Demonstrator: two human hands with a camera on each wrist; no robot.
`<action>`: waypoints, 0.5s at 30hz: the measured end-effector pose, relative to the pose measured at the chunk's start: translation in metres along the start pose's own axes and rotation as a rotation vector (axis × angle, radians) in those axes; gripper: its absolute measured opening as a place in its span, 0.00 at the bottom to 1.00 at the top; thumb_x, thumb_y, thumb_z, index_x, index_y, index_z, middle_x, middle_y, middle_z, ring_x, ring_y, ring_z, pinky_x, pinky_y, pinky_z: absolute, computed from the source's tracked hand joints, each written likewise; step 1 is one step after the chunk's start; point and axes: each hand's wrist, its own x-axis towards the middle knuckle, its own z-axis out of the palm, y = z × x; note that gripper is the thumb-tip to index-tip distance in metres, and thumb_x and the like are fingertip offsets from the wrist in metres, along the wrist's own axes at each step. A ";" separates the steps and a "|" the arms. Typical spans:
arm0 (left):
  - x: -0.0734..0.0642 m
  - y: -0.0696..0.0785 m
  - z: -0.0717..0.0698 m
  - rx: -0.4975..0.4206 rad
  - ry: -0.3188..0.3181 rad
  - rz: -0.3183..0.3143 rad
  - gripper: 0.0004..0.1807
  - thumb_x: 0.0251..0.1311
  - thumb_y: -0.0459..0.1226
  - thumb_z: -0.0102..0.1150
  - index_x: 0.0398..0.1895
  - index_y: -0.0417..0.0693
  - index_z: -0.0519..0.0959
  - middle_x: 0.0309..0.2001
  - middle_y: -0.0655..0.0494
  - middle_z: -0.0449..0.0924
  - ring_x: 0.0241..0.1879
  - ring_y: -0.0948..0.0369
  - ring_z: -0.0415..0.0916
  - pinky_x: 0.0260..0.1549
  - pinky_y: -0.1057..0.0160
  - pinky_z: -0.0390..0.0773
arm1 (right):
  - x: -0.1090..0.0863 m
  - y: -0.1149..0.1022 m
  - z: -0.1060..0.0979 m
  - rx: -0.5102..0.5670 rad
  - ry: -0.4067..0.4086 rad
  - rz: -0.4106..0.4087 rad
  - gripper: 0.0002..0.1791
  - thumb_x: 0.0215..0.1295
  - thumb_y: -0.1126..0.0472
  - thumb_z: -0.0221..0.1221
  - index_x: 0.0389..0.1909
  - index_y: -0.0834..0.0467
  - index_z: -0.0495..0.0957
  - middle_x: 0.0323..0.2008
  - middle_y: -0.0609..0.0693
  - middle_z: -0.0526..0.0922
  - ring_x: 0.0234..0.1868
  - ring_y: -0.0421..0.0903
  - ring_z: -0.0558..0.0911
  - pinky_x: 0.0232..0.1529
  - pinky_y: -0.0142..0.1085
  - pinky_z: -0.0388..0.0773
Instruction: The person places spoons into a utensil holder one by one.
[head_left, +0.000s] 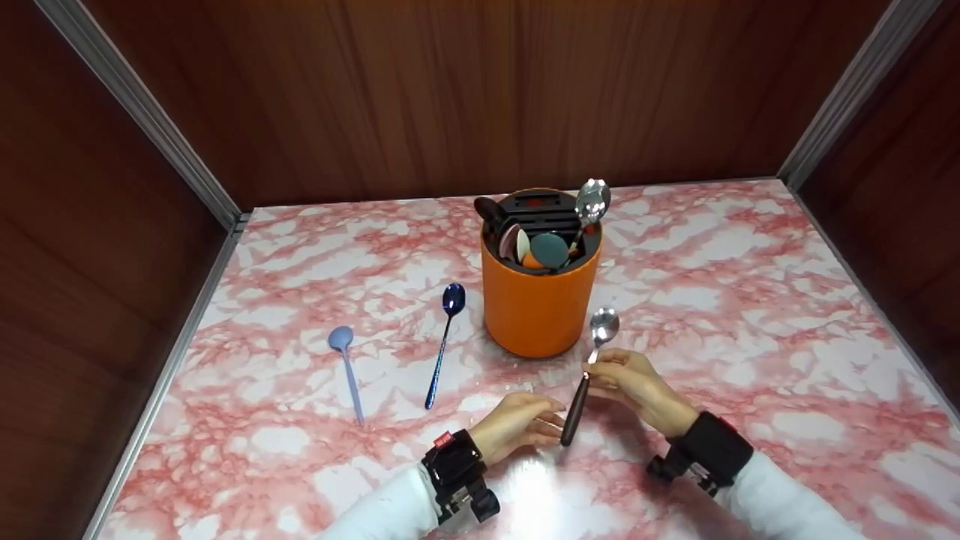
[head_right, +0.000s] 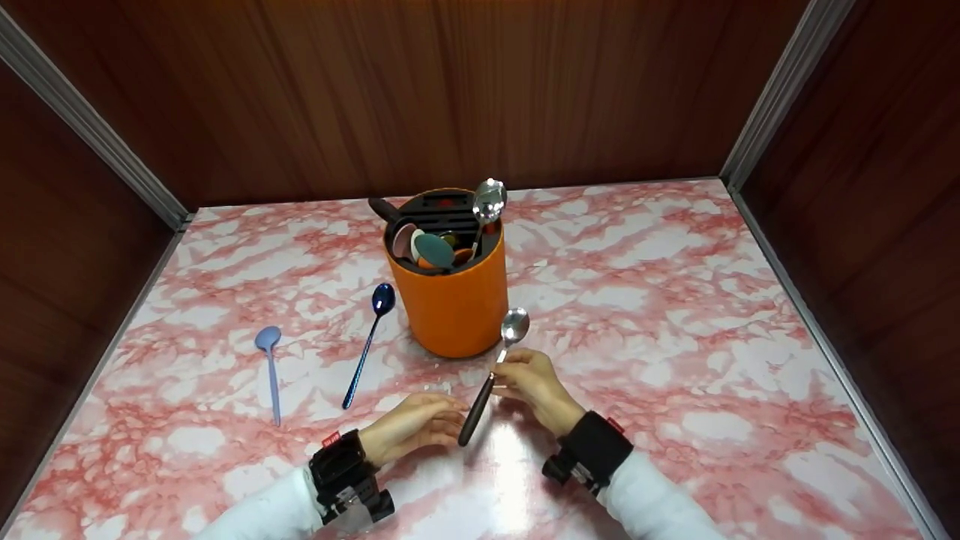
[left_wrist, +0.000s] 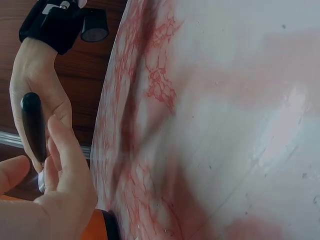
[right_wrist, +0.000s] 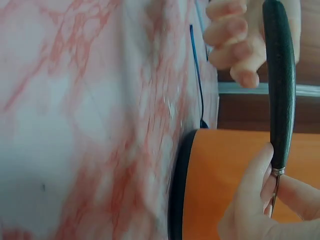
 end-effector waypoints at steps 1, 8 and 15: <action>0.000 0.000 0.000 0.002 -0.010 0.000 0.13 0.65 0.31 0.52 0.46 0.30 0.78 0.30 0.55 0.78 0.28 0.65 0.78 0.39 0.66 0.86 | -0.001 0.001 0.001 -0.006 -0.004 0.001 0.07 0.67 0.70 0.56 0.43 0.65 0.69 0.31 0.45 0.77 0.30 0.36 0.80 0.45 0.32 0.85; -0.001 0.000 0.001 0.016 -0.051 0.011 0.14 0.64 0.30 0.58 0.48 0.27 0.79 0.32 0.59 0.82 0.29 0.68 0.79 0.37 0.69 0.84 | -0.003 0.005 0.006 -0.039 0.027 0.005 0.06 0.67 0.70 0.55 0.43 0.64 0.69 0.32 0.46 0.77 0.32 0.37 0.80 0.44 0.30 0.85; -0.002 0.000 0.003 0.055 -0.031 0.006 0.14 0.61 0.28 0.61 0.47 0.26 0.80 0.26 0.61 0.82 0.25 0.69 0.77 0.29 0.72 0.81 | -0.006 0.005 0.007 -0.029 0.008 -0.004 0.07 0.67 0.69 0.57 0.41 0.62 0.68 0.32 0.47 0.76 0.32 0.37 0.81 0.44 0.32 0.85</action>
